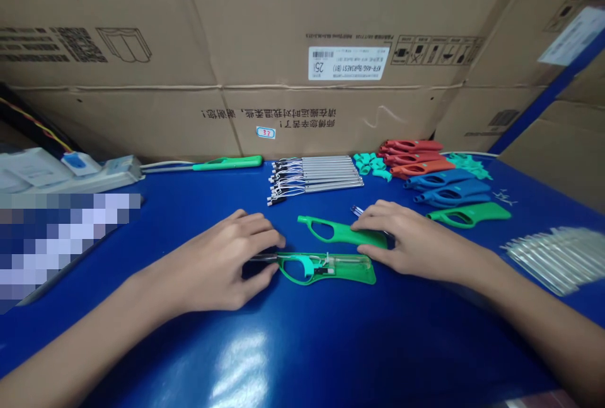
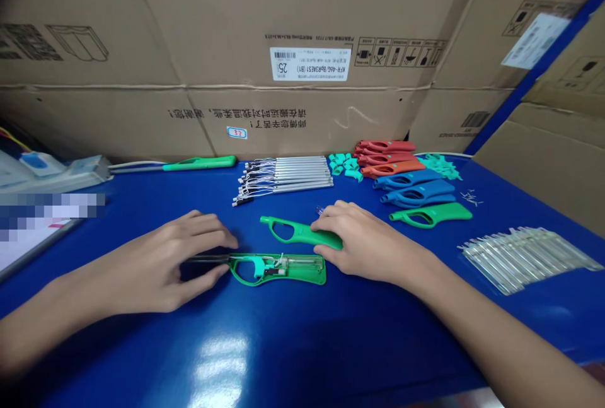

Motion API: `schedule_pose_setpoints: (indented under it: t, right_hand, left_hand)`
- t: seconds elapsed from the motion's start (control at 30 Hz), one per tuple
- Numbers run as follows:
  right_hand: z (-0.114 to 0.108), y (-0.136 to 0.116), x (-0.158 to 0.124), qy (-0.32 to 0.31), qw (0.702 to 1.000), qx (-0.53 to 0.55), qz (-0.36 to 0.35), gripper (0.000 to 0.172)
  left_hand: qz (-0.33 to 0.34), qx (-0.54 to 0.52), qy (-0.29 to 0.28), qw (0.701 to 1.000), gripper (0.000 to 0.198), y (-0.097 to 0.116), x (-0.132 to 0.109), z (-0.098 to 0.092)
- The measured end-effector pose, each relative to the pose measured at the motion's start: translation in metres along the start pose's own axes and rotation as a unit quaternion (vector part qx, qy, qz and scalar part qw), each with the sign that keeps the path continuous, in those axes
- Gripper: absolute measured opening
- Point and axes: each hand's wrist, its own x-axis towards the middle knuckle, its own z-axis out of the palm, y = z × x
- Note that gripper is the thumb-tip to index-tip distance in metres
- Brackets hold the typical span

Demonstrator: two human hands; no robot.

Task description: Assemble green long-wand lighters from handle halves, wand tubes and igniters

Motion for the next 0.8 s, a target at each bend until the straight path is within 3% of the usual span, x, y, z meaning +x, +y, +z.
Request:
schedule_pose_setpoints:
  t: [0.23, 0.43, 0.57, 0.67, 0.8]
  right_hand:
    - [0.004, 0.000, -0.001, 0.005, 1.000, 0.010, -0.004, 0.025]
    - [0.005, -0.003, 0.001, 0.019, 1.000, 0.012, -0.018, 0.025]
    - [0.001, -0.004, 0.000, 0.065, 0.997, 0.041, -0.028, 0.022]
    - [-0.005, -0.005, -0.003, 0.100, 0.991, 0.081, -0.039, 0.020]
    - [-0.011, -0.011, -0.006, 0.097, 0.985, 0.126, -0.063, 0.015]
  left_hand:
    - [0.049, -0.022, 0.025, 0.998, 0.029, 0.006, 0.001, 0.006]
    - [0.033, -0.037, 0.001, 0.999, 0.029, 0.007, 0.002, 0.006]
    - [0.028, -0.051, 0.006, 0.998, 0.027, 0.008, 0.002, 0.007]
    - [0.033, -0.061, 0.043, 0.997, 0.021, 0.007, 0.001, 0.004]
    - [0.022, -0.031, 0.126, 0.991, 0.011, 0.003, -0.001, -0.007]
